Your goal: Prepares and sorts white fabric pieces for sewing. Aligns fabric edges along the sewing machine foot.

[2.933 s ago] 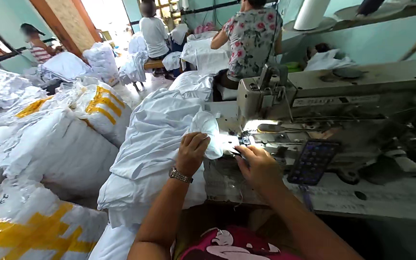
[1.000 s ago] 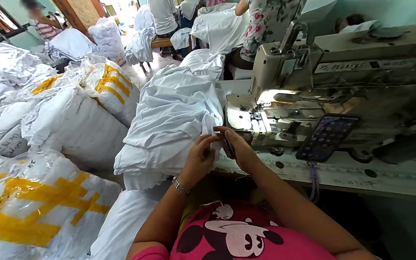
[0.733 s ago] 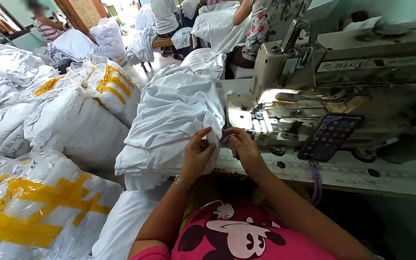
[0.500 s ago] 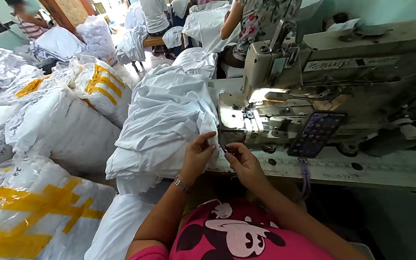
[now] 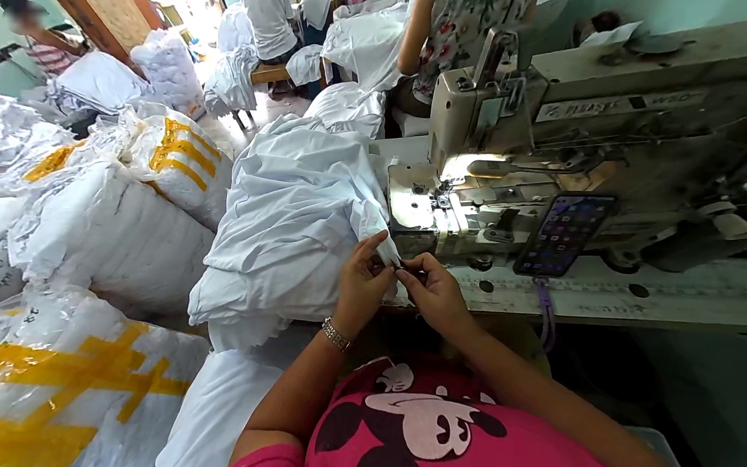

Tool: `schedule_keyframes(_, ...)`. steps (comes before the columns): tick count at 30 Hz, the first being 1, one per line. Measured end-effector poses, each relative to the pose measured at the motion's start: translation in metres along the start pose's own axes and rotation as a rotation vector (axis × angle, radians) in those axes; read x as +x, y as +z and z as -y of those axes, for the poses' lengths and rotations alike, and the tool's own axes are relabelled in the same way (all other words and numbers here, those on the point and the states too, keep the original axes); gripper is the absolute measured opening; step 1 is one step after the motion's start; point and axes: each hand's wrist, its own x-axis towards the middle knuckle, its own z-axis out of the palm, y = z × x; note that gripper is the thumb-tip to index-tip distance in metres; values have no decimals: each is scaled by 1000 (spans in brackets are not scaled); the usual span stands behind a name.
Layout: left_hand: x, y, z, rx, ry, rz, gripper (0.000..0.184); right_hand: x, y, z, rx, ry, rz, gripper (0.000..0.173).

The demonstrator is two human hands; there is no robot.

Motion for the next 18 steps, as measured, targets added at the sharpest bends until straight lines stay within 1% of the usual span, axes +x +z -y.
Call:
schedule_keyframes(5,0,5,5,20,33,-18,58,0,-1,-1,-5,0,2,17)
schedule_keyframes(9,0,5,4,19,27,-22,59,1,-1,-5,-23,-1,-24,17)
schedule_keyframes(15,0,3,10,87,99,-34,51,-1,2,-2,4,21,-16,18)
schedule_keyframes(18,-1,5,12,85,118,-44,53,1,5,-2,12,-1,-43,18)
